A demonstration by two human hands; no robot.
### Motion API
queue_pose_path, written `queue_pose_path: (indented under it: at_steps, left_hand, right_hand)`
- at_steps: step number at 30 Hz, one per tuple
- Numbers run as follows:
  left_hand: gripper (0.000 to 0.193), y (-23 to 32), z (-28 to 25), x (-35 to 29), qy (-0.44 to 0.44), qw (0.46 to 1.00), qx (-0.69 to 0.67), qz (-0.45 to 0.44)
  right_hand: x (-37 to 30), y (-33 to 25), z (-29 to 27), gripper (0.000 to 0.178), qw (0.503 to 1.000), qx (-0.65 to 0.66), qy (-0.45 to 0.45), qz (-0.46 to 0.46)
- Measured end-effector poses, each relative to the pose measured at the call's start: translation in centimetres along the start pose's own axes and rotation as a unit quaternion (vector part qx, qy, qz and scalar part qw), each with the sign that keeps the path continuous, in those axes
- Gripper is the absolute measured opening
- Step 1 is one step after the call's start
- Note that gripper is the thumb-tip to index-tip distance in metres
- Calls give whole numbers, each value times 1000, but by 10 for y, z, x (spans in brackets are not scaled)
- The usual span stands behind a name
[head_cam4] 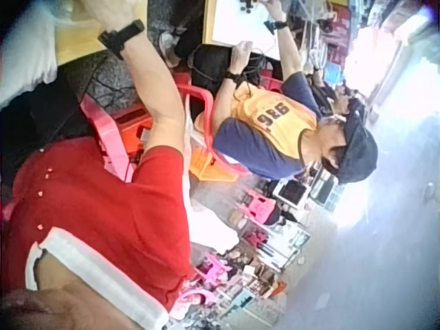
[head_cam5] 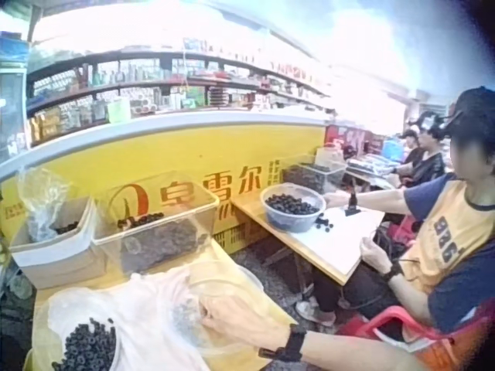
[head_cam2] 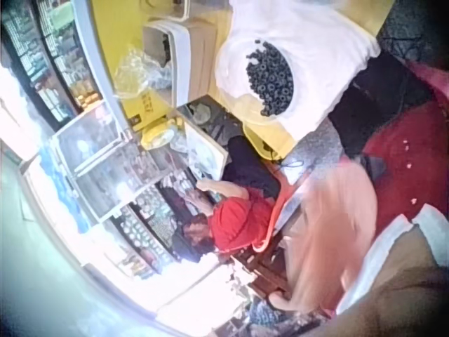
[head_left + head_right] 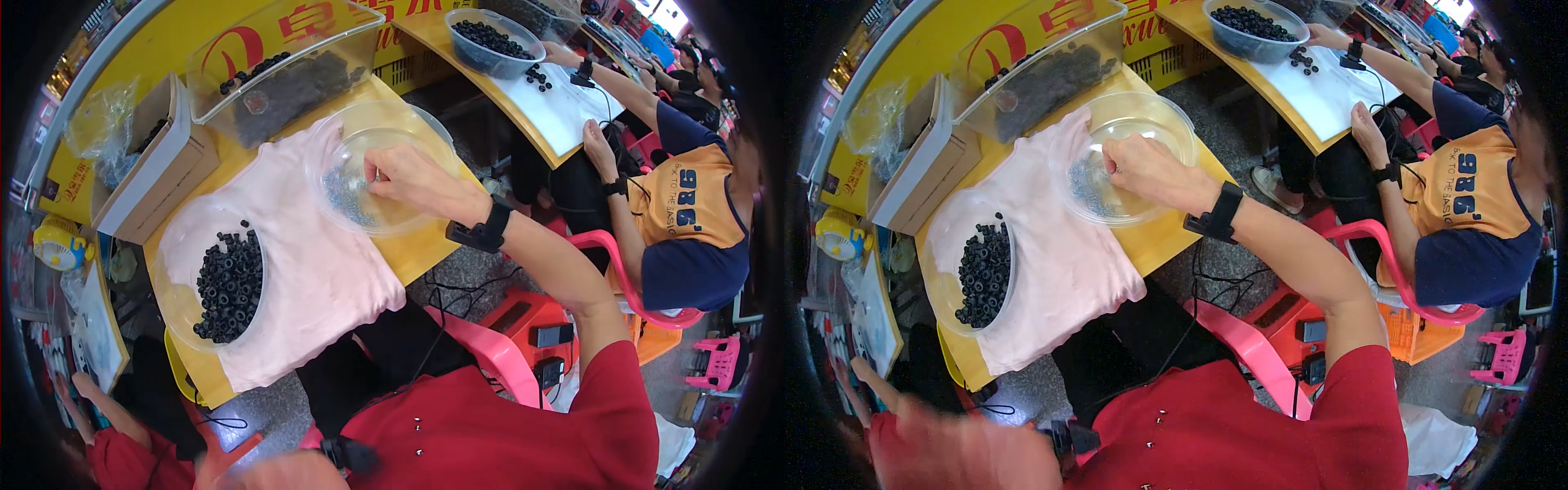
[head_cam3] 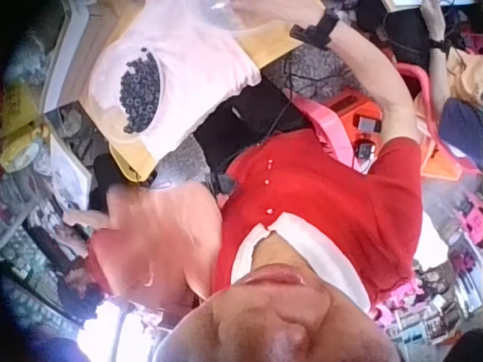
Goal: The person picks up a black plastic component and a small metal spring, inserts the spring into the component, and places the assembled unit into a container, repeating the process.
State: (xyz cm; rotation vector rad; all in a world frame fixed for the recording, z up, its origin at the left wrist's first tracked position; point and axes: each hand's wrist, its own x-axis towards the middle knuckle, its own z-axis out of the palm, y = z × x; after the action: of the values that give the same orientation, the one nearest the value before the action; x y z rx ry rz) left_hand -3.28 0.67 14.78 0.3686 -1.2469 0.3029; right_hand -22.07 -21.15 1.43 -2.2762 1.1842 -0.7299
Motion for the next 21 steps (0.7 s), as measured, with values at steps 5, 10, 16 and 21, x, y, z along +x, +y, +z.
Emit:
queue_pose_path:
  at_steps: [5, 10, 16, 21]
  left_hand:
    - [95, -34, -15, -42, -272, 887, 78, -365]
    - [57, -50, -15, -61, -300, 861, 77, -403]
    - [44, -57, -15, -86, -238, 768, -2, -595]
    - [33, -73, -8, -101, -206, 725, -52, -654]
  right_hand:
    - [-13, 4, -6, 14, 999, 8, 37, 27]
    - [-8, 2, -7, 16, 997, 53, -20, 57]
    - [-19, 6, -12, 16, 998, 37, -2, 44]
    - [-25, -19, -28, 17, 953, 221, -84, 187]
